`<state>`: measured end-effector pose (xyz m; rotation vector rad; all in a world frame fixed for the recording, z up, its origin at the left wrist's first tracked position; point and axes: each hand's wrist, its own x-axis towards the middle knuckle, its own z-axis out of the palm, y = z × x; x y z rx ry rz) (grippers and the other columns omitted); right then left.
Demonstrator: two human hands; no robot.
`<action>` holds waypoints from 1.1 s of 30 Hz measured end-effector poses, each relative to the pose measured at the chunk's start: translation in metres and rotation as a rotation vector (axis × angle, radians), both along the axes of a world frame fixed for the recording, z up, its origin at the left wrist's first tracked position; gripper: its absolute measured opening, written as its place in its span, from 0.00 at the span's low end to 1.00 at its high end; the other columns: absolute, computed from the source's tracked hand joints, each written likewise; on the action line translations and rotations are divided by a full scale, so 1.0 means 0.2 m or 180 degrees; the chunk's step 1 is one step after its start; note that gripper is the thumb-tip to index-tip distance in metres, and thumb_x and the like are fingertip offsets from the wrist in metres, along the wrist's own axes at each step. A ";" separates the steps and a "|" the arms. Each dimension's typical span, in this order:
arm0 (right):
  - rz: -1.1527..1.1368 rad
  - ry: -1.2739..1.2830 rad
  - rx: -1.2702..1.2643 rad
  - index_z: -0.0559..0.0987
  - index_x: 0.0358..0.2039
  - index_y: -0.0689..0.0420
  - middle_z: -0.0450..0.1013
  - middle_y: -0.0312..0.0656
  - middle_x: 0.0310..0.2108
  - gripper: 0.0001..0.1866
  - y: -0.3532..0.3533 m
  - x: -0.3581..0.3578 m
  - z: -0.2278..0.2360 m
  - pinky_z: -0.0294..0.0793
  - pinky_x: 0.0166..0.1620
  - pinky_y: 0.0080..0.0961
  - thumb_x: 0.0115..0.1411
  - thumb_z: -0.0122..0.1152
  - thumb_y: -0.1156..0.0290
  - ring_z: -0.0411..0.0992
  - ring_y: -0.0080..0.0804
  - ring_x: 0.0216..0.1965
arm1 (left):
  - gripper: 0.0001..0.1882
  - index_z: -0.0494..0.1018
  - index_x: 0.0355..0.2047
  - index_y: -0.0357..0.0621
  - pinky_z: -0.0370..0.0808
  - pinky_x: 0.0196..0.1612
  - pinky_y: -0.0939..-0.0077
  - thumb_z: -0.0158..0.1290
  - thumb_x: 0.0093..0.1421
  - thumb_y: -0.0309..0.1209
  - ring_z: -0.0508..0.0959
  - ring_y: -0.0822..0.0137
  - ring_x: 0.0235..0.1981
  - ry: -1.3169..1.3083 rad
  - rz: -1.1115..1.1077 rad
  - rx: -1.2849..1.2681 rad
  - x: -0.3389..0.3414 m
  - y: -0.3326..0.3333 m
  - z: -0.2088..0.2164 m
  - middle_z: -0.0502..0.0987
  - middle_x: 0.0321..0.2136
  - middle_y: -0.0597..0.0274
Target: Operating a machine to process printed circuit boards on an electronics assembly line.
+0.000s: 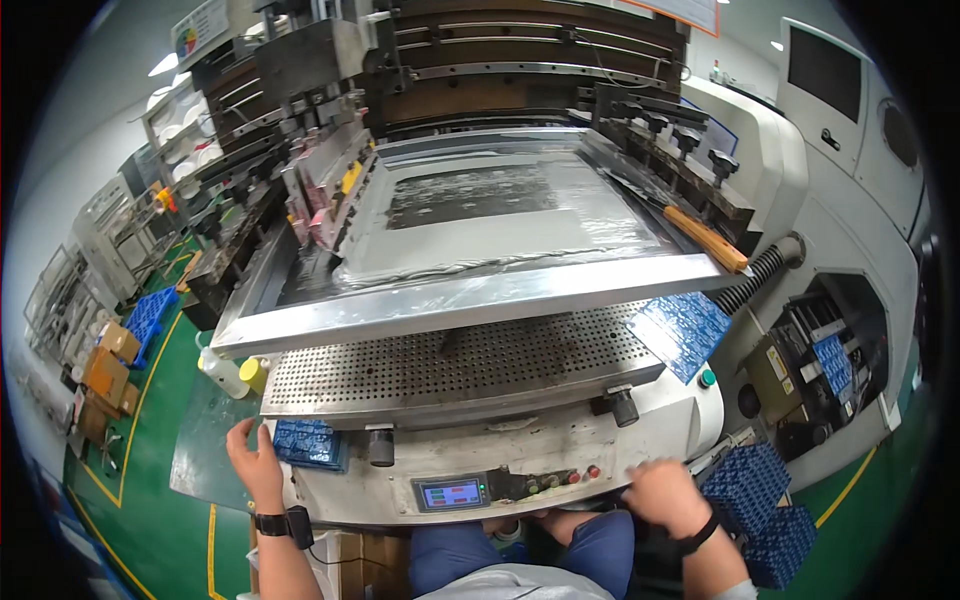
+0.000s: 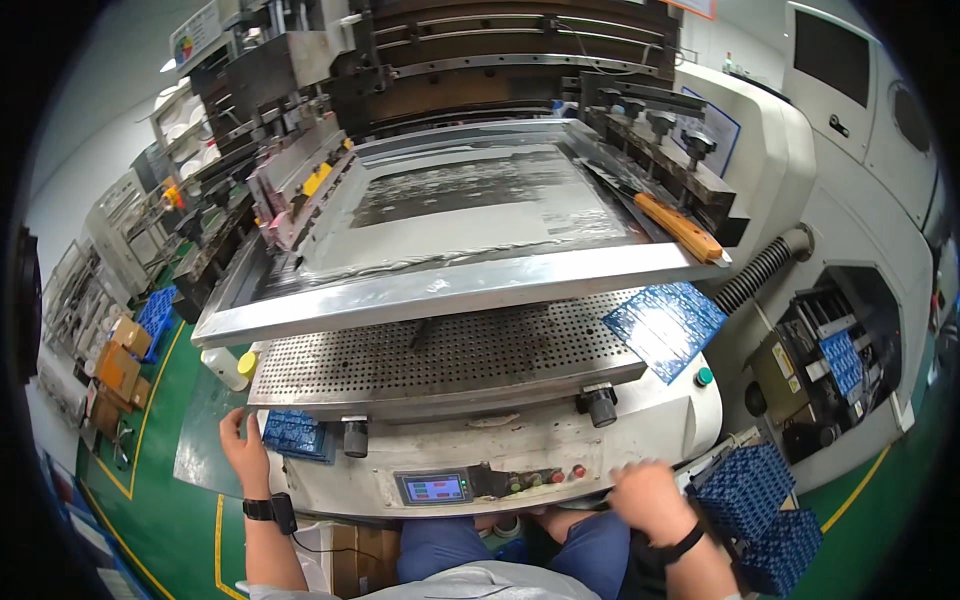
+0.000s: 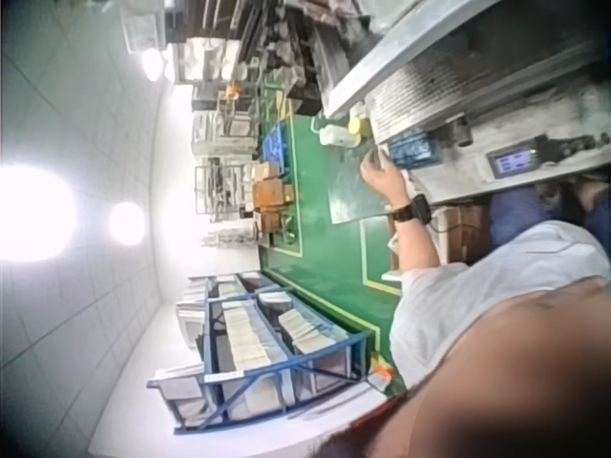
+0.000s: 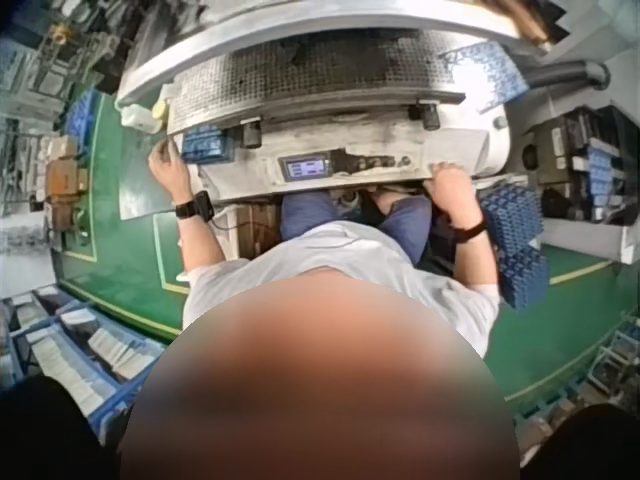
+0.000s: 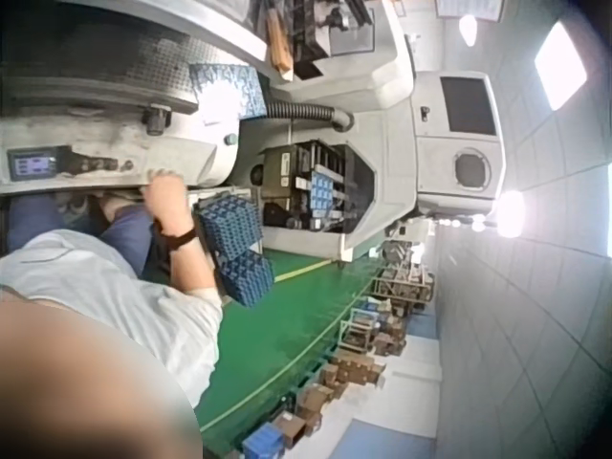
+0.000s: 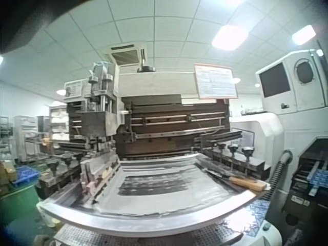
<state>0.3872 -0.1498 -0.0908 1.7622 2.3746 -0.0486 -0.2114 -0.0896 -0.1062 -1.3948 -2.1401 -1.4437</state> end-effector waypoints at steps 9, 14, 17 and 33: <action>-0.1471 0.0237 0.1441 0.79 0.44 0.56 0.74 0.49 0.46 0.21 0.67 0.76 -0.01 0.71 0.52 0.44 0.53 0.66 0.59 0.70 0.51 0.49 | 0.21 0.76 0.44 0.41 0.68 0.54 0.52 0.61 0.47 0.27 0.72 0.42 0.50 0.1212 -0.0679 -0.0509 0.05 0.26 -0.04 0.76 0.45 0.48; -0.2761 0.0440 0.1777 0.75 0.47 0.58 0.72 0.53 0.49 0.17 0.82 0.78 -0.41 0.71 0.51 0.48 0.61 0.51 0.64 0.70 0.58 0.48 | 0.19 0.79 0.40 0.42 0.73 0.49 0.53 0.61 0.43 0.26 0.77 0.44 0.45 0.1545 -0.0710 -0.0606 0.13 0.30 -0.05 0.80 0.42 0.48; -0.2500 0.0828 0.2561 0.76 0.44 0.57 0.74 0.52 0.43 0.17 0.84 0.79 -0.47 0.71 0.47 0.51 0.58 0.58 0.62 0.71 0.60 0.44 | 0.20 0.79 0.40 0.43 0.73 0.49 0.53 0.62 0.43 0.27 0.76 0.44 0.46 0.1471 -0.0796 -0.0770 0.11 0.30 -0.07 0.80 0.42 0.49; -0.3148 0.1805 0.3299 0.72 0.53 0.60 0.70 0.53 0.52 0.26 0.70 0.75 -0.21 0.67 0.57 0.41 0.57 0.64 0.62 0.68 0.52 0.54 | 0.13 0.79 0.37 0.37 0.71 0.43 0.48 0.57 0.52 0.31 0.76 0.38 0.40 0.1911 -0.0826 -0.0709 0.07 0.28 0.18 0.80 0.36 0.44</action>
